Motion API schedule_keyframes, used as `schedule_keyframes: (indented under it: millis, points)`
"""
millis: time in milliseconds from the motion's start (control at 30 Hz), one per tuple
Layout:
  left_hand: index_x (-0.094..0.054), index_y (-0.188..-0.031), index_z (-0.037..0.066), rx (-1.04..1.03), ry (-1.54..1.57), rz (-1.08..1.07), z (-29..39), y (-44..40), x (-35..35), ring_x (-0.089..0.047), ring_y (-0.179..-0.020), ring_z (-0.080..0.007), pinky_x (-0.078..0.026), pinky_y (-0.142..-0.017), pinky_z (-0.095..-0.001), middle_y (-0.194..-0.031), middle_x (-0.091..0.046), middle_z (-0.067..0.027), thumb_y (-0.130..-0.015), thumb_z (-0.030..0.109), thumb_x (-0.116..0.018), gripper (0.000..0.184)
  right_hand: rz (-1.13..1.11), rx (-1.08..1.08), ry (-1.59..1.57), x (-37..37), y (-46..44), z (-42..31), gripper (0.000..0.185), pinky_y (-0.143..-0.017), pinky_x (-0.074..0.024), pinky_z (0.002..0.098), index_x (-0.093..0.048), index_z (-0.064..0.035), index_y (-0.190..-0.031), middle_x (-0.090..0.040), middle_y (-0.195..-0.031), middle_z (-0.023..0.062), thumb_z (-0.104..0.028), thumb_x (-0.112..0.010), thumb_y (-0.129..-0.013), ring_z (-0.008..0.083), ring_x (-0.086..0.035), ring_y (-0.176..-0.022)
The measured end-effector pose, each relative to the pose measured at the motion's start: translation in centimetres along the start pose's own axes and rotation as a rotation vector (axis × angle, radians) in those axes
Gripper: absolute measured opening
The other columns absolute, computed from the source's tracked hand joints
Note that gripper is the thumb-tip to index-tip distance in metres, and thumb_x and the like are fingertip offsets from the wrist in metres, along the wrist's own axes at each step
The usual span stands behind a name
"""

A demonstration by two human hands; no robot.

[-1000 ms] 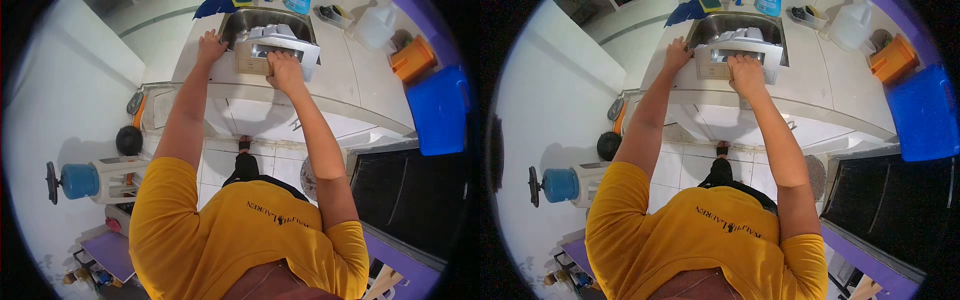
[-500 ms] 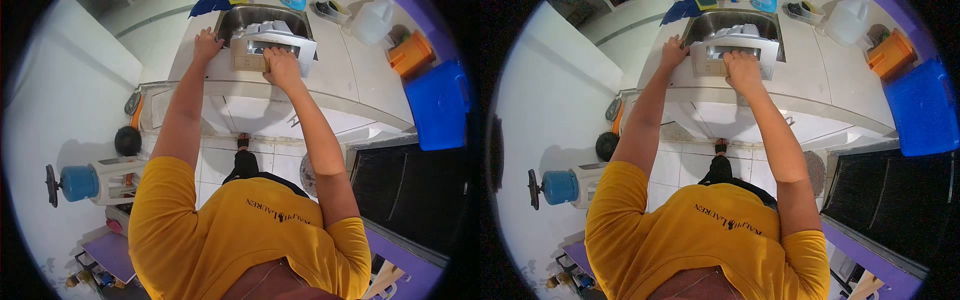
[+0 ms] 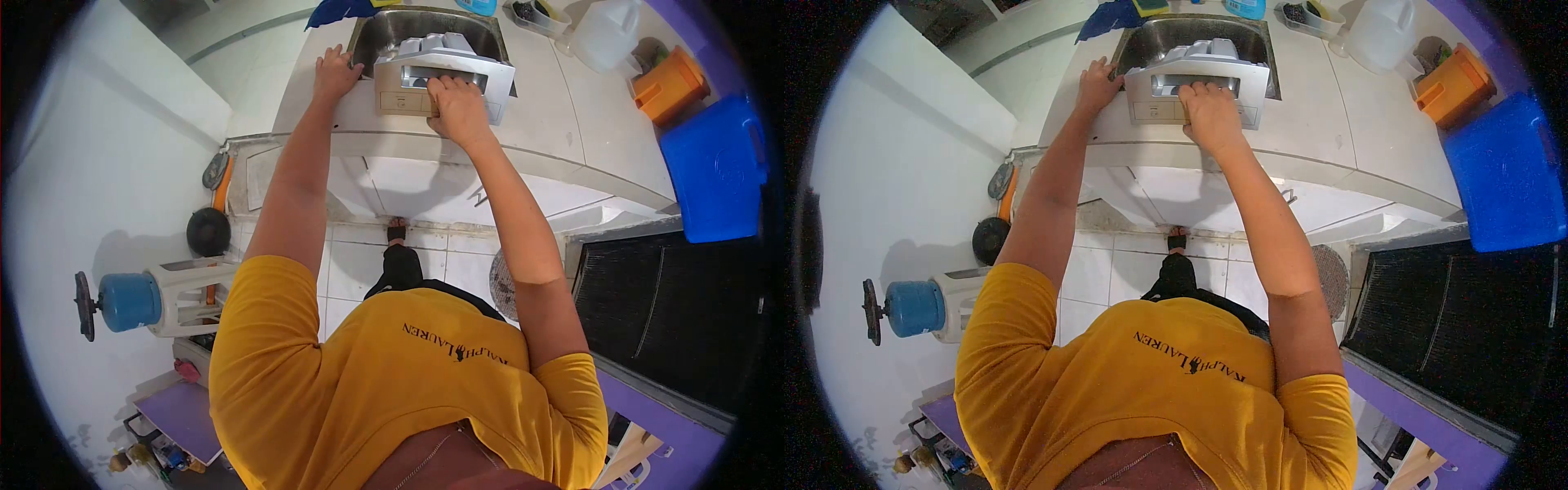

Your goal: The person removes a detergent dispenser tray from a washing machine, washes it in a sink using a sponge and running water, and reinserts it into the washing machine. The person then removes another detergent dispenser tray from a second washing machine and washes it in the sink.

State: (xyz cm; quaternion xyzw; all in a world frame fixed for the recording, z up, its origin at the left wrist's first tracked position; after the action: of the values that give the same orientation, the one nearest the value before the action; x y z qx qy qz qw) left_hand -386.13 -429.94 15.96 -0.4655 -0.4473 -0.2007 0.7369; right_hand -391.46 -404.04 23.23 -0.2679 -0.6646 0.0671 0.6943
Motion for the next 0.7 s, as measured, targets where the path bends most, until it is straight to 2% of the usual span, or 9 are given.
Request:
schedule_keyframes:
  millis: [200, 300, 500, 700]
  points:
    - [-0.06, -0.108, 0.008, 0.01, 0.004, 0.012, 0.4, 0.1, 0.6, -0.038, -0.12, -0.0298, -0.028, -0.098, -0.0486, -0.125, -0.046, -0.0147, -0.075, 0.035, -0.062, 0.043, -0.019, -0.013, -0.02, 0.2, 0.0, -0.1, 0.048, -0.073, -0.0419, 0.0367, -0.049, -0.0102, -0.091, -0.054, -0.089, 0.0054, -0.015, -0.074, -0.051, 0.0243, -0.053, -0.087]
    - [-0.057, -0.113, 0.013, 0.005, -0.027, 0.008, 0.5, 0.1, 0.7, -0.04, -0.118, -0.0283, -0.031, -0.096, -0.0488, -0.125, -0.046, -0.0156, -0.075, 0.032, -0.061, 0.042, -0.009, -0.011, -0.023, 0.3, 0.0, -0.1, 0.048, -0.074, -0.042, 0.0366, -0.049, -0.0098, -0.093, -0.054, -0.09, 0.0058, -0.015, -0.074, -0.051, 0.0245, -0.053, -0.087]
    - [-0.058, -0.112, 0.012, 0.01, -0.036, 0.0, 0.7, 0.1, 0.9, -0.041, -0.117, -0.0283, -0.032, -0.096, -0.0483, -0.125, -0.045, -0.0156, -0.076, 0.032, -0.061, 0.042, -0.006, -0.005, 0.015, 0.3, 0.0, -0.2, 0.044, -0.073, -0.0418, 0.036, -0.051, -0.0104, -0.09, -0.055, -0.088, 0.0059, -0.016, -0.074, -0.053, 0.0229, -0.054, -0.088]
    - [-0.059, -0.11, 0.009, 0.02, -0.009, -0.027, 0.1, -0.1, 0.1, -0.037, -0.12, -0.0257, -0.028, -0.1, -0.0479, -0.127, -0.044, -0.0127, -0.074, 0.035, -0.062, 0.044, -0.002, -0.01, 0.013, 0.2, 0.0, -0.1, 0.042, -0.072, -0.0417, 0.0361, -0.05, -0.0104, -0.089, -0.055, -0.088, 0.0059, -0.015, -0.072, -0.053, 0.0233, -0.054, -0.087]
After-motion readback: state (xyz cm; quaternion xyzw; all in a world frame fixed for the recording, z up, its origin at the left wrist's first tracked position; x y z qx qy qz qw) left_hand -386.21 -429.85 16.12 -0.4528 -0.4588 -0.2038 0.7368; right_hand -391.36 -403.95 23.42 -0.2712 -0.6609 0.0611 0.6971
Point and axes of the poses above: each hand's wrist, its own y-axis away from the middle knuckle, its own x-axis out of the back of the hand, z = x × y, the point moved 6 cm from there along -y, towards the middle knuckle
